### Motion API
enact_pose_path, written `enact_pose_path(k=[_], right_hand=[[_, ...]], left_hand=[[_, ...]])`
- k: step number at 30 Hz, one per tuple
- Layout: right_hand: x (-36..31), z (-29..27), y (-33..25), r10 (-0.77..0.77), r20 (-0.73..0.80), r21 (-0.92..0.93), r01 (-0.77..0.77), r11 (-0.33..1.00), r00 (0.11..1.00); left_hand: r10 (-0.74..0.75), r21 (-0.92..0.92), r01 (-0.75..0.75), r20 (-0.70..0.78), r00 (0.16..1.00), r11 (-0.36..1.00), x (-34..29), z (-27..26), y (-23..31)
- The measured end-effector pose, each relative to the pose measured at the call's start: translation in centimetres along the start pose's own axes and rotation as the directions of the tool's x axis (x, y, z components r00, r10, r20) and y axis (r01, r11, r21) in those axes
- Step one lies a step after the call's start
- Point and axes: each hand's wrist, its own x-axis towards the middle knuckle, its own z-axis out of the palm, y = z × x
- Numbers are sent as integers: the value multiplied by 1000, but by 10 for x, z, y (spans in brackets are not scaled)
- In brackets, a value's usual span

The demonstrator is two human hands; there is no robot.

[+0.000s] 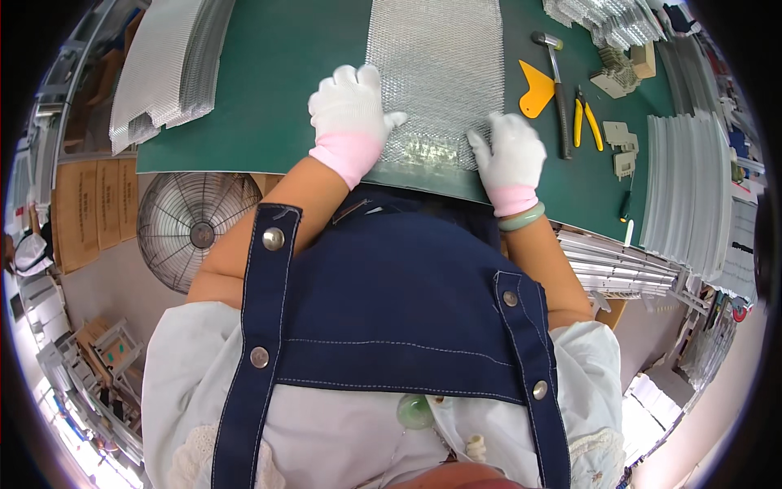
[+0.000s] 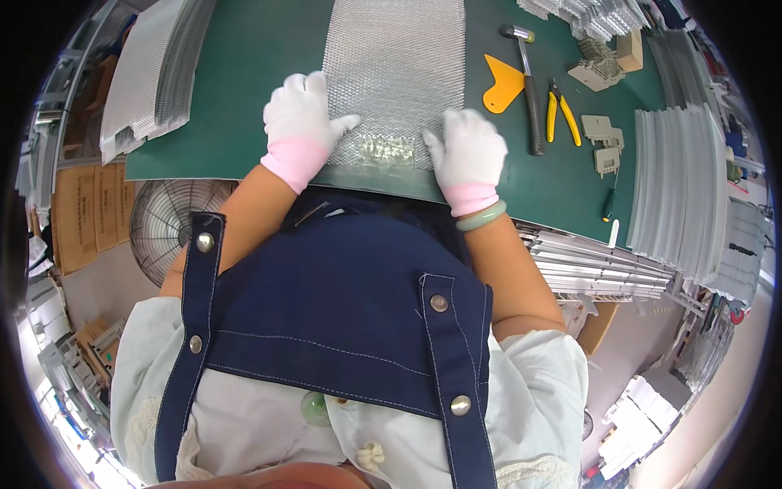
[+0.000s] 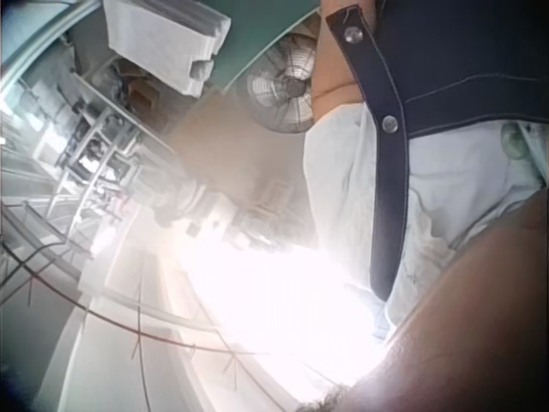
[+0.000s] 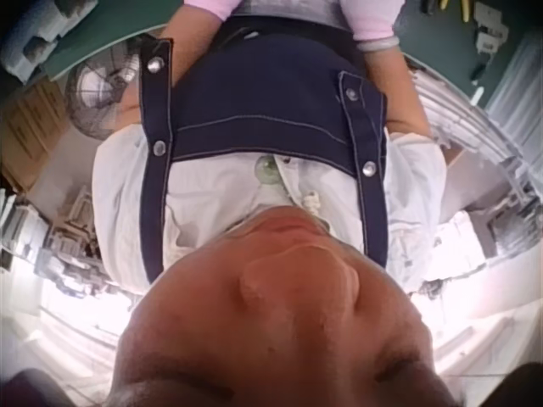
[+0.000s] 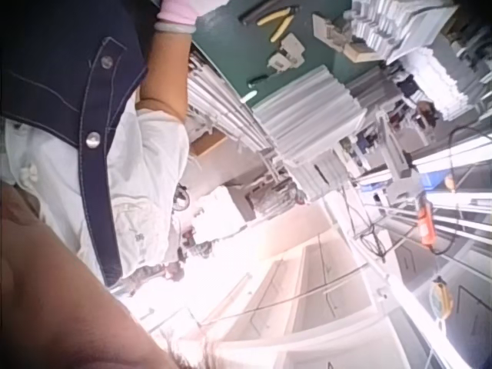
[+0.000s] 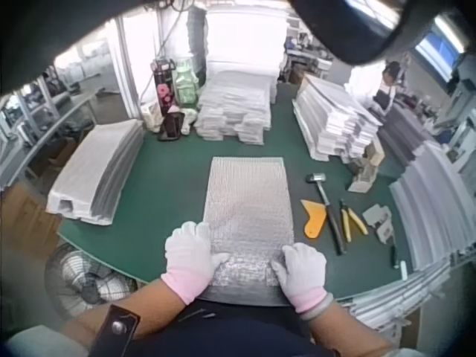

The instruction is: The person assembles air filters by placing a plastic frame over a mesh sheet and securing it with a plastic clip. They use a hammer to tap the clip into place and a yellow scraper to smooth the mesh surface. The process is repeated for multiple units, with finished filters stacked on the table.

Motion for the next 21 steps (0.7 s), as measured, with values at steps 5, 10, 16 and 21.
enact_pose_path(k=[5, 10, 16, 21], right_hand=[[-10, 17, 26, -150, -250, 225, 208, 952, 957], [-9, -13, 3, 24, 108, 66, -31, 997, 994], [-7, -11, 14, -71, 46, 193, 60, 979, 996], [0, -42, 119, 361, -197, 660, -149, 736, 911]], left_hand=[[103, -314, -89, 27, 994, 945, 1, 31, -19], [175, -98, -198, -205, 963, 975, -11, 23, -10], [391, -369, -411, -129, 911, 834, -3, 27, -35], [434, -231, -469, -187, 881, 853, -10, 33, -34]])
